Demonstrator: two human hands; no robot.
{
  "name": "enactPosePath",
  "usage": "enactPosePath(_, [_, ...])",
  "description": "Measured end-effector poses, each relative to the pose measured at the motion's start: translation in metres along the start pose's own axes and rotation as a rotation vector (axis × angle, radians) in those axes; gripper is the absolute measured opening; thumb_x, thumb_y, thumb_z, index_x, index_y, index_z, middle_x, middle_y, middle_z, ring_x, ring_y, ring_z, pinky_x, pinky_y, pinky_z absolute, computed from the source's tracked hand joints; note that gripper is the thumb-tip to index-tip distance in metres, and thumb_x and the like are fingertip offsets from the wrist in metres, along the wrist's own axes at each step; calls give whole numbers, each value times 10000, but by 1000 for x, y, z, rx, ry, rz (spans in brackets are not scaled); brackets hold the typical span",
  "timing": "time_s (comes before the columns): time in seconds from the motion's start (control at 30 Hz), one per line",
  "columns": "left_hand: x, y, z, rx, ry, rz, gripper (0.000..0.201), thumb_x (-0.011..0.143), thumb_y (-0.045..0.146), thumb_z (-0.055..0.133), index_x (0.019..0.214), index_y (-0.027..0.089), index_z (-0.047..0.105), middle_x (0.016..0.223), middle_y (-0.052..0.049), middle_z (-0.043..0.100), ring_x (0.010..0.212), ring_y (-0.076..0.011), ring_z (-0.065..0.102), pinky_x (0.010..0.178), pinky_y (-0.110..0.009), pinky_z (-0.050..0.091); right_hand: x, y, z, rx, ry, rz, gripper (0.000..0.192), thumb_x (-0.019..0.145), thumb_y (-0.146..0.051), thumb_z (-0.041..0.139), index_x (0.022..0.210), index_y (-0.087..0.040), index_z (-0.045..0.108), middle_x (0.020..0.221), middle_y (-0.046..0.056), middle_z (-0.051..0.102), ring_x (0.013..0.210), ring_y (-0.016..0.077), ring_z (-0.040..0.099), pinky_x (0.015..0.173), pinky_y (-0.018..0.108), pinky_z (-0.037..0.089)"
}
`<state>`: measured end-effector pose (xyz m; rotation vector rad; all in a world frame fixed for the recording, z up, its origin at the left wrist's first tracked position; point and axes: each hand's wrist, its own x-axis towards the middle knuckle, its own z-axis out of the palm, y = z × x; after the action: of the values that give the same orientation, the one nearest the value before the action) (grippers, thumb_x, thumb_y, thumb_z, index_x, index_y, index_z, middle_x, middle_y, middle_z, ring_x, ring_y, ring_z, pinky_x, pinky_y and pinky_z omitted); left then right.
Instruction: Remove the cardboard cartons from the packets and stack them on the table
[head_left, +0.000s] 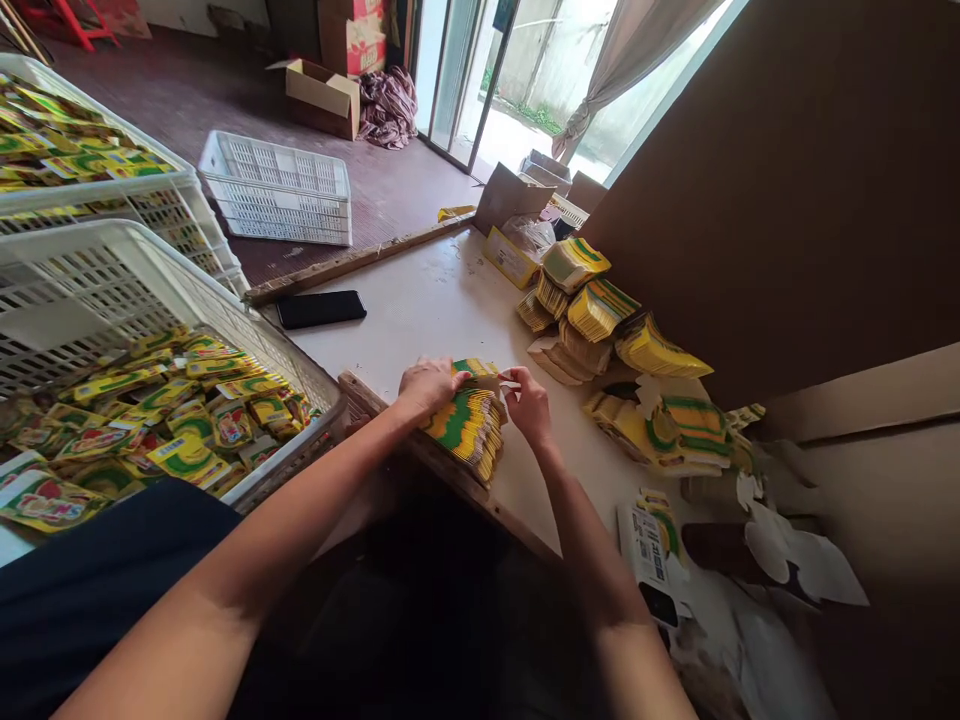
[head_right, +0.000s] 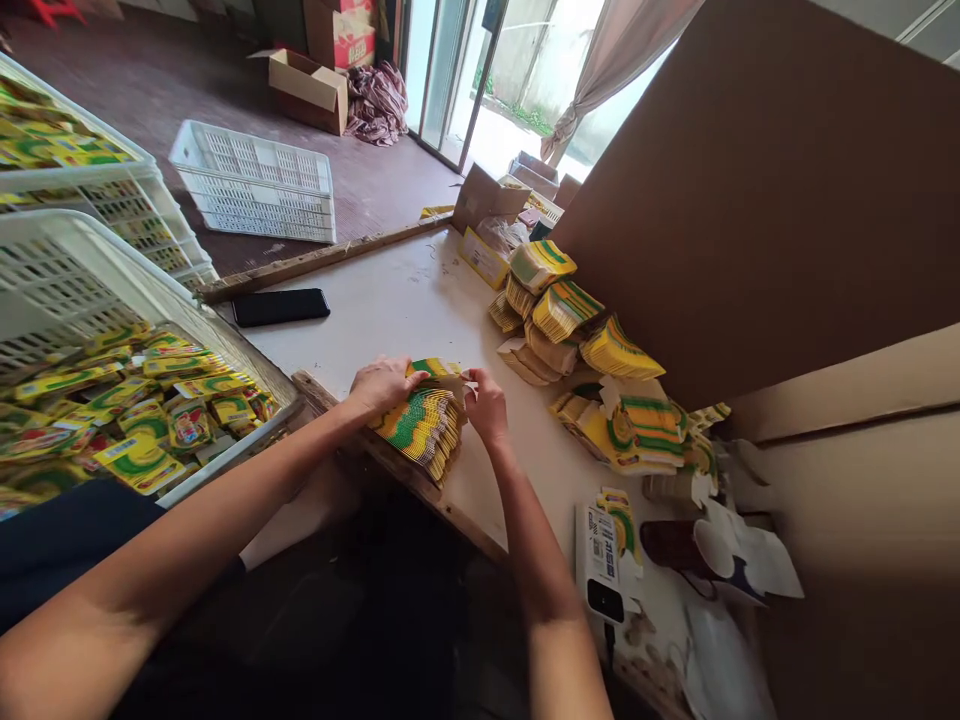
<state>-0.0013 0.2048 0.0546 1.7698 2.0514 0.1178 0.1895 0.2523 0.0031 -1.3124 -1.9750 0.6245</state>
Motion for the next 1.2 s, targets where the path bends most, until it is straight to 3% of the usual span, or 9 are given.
enactPosePath(0.23, [-1, 3, -5, -40, -27, -25, 520, 962, 526, 287, 1199, 160, 570, 1168, -148, 658, 1176, -265, 549, 924, -332, 463, -13, 2, -6, -160, -5, -39, 125, 754, -156, 507, 818, -246, 566, 810, 25, 703, 785, 204, 668, 757, 306, 504])
enactPosePath(0.37, [-2, 3, -6, -59, -41, -36, 518, 959, 531, 295, 1207, 166, 566, 1190, -145, 649, 1165, -261, 558, 931, -324, 454, -13, 3, -8, -188, -24, -34, 138, 733, -146, 504, 828, -238, 546, 829, 36, 704, 819, 217, 677, 770, 321, 508])
enactPosePath(0.5, [-1, 2, -5, -66, -37, -29, 528, 959, 533, 284, 1213, 162, 560, 1192, -146, 648, 1174, -267, 547, 933, -329, 451, 3, 2, -7, -176, -90, -28, 199, 670, -90, 517, 802, -239, 506, 820, 4, 704, 844, 198, 699, 769, 297, 518])
enactPosePath(0.83, [0, 0, -4, -26, -26, 14, 551, 957, 546, 254, 1214, 172, 566, 1168, -138, 668, 1173, -261, 549, 903, -321, 459, 45, -12, -12, -203, -235, 33, 242, 613, -3, 562, 693, -227, 517, 652, -55, 686, 659, 144, 669, 654, 235, 498])
enactPosePath(1.2, [0, -3, -1, -29, 16, 50, 436, 934, 478, 376, 1196, 202, 589, 1171, -115, 684, 1145, -264, 578, 888, -325, 466, 38, -24, 14, -273, -85, 155, 173, 705, -61, 633, 802, -198, 591, 644, -2, 644, 685, 190, 635, 684, 292, 473])
